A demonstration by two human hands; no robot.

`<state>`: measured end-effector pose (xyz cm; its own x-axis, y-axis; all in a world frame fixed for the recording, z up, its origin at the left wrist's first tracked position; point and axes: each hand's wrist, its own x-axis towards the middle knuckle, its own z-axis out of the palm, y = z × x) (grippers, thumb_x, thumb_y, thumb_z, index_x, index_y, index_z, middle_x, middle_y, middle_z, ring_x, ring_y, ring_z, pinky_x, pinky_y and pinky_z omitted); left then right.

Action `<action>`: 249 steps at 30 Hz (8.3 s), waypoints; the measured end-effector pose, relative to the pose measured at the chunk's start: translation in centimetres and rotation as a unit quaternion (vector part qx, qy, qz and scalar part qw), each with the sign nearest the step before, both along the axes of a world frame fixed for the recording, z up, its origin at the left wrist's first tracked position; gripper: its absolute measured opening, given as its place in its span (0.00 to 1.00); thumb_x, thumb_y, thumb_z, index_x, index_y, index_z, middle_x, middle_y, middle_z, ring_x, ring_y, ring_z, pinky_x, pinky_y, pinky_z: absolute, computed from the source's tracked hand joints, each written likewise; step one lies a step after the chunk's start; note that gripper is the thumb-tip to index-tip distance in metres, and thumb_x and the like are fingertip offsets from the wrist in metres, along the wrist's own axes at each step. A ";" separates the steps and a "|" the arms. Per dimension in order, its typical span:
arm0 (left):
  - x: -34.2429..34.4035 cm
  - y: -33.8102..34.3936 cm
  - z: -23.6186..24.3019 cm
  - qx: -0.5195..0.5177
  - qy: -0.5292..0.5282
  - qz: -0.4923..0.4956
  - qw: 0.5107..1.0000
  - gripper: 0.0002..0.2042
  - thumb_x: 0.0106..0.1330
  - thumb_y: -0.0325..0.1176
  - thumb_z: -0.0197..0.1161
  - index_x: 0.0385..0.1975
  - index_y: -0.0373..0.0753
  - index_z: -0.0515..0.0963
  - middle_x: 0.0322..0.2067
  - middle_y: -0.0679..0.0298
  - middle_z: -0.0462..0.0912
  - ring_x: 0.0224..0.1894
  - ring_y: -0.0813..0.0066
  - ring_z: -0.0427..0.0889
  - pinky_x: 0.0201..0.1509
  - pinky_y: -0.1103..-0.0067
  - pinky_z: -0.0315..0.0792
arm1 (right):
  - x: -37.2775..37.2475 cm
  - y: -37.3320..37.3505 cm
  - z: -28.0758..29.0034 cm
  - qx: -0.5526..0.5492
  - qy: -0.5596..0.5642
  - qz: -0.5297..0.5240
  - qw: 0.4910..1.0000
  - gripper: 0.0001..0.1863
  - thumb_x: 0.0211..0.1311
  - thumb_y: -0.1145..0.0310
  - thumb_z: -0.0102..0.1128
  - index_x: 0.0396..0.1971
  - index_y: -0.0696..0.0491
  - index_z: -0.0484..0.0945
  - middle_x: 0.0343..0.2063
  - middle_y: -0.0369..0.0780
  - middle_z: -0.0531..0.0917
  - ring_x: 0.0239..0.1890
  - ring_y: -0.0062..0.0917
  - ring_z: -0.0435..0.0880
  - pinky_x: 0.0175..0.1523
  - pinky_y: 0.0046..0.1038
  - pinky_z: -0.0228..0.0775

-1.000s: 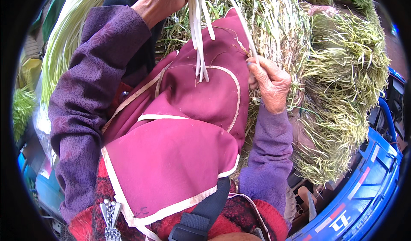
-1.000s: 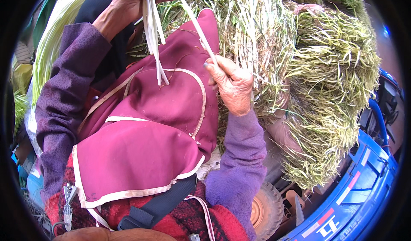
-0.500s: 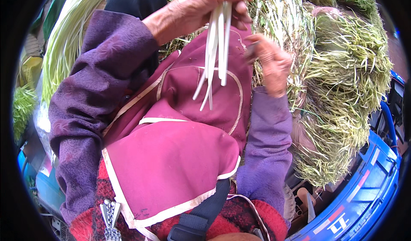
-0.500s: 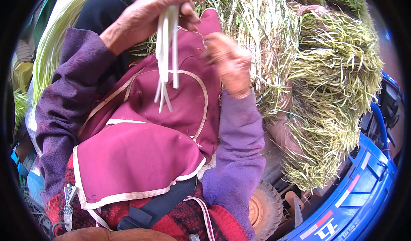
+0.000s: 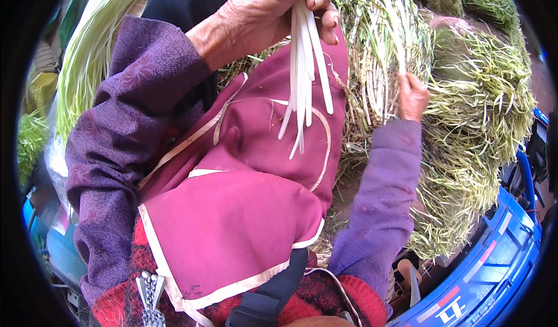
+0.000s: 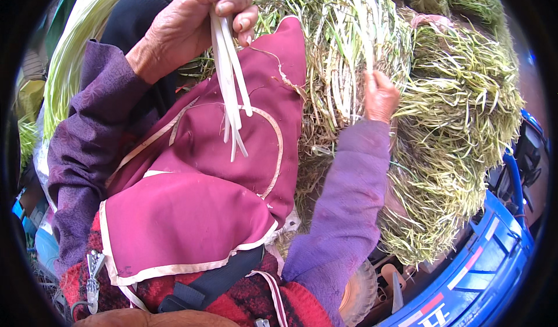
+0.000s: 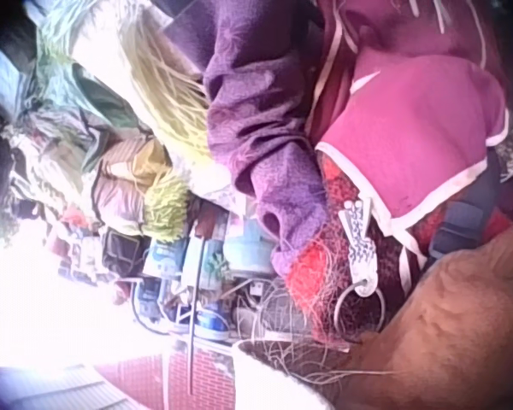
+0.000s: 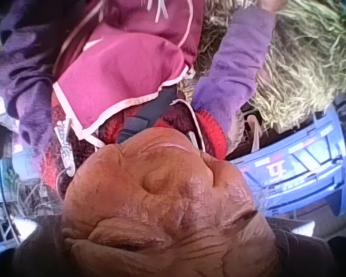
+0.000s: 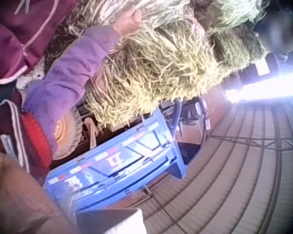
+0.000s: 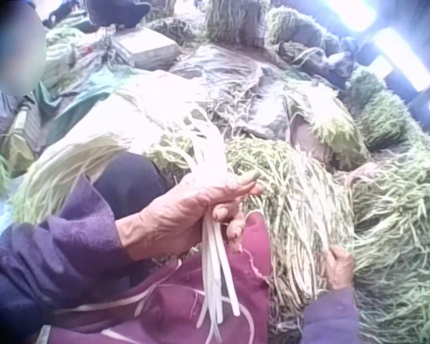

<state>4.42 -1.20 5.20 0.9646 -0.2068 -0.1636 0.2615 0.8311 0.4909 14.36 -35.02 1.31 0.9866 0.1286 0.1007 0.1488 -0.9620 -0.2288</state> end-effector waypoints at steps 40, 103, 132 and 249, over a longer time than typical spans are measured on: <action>-0.7 -3.5 -2.2 0.296 -0.037 -0.116 0.947 0.17 0.45 0.26 0.70 0.35 0.35 0.73 0.28 0.66 0.77 0.29 0.80 0.78 0.29 0.85 0.73 | -10.6 10.6 3.2 0.494 0.279 0.081 0.820 0.29 0.59 0.47 0.50 0.43 0.61 0.73 0.32 0.37 0.78 0.25 0.17 0.74 0.26 0.18 0.66; -0.8 -1.1 -2.9 0.296 -0.046 -0.045 0.953 0.19 0.51 0.23 0.63 0.42 0.24 0.69 0.32 0.52 0.79 0.33 0.66 0.82 0.39 0.76 0.77 | -0.4 1.7 12.3 0.580 -0.130 0.018 0.804 0.07 0.56 0.74 0.55 0.33 0.61 0.76 0.28 0.45 0.81 0.28 0.26 0.82 0.31 0.24 0.79; 2.0 3.2 -4.5 0.049 0.022 0.170 0.984 0.06 0.62 0.31 0.55 0.31 0.37 0.69 0.21 0.64 0.76 0.22 0.72 0.77 0.20 0.76 0.74 | -18.2 7.0 8.3 0.356 0.268 0.103 0.889 0.20 0.49 0.77 0.63 0.45 0.62 0.73 0.29 0.38 0.80 0.26 0.15 0.77 0.27 0.16 0.67; -4.5 8.3 -1.2 0.145 0.077 -0.021 0.986 0.11 0.63 0.27 0.52 0.40 0.25 0.72 0.20 0.66 0.72 0.11 0.88 0.60 0.11 0.93 0.54 | 1.4 15.2 -3.5 0.155 -0.328 0.290 0.885 0.21 0.41 0.86 0.52 0.38 0.55 0.78 0.38 0.43 0.79 0.38 0.36 0.75 0.46 0.33 0.65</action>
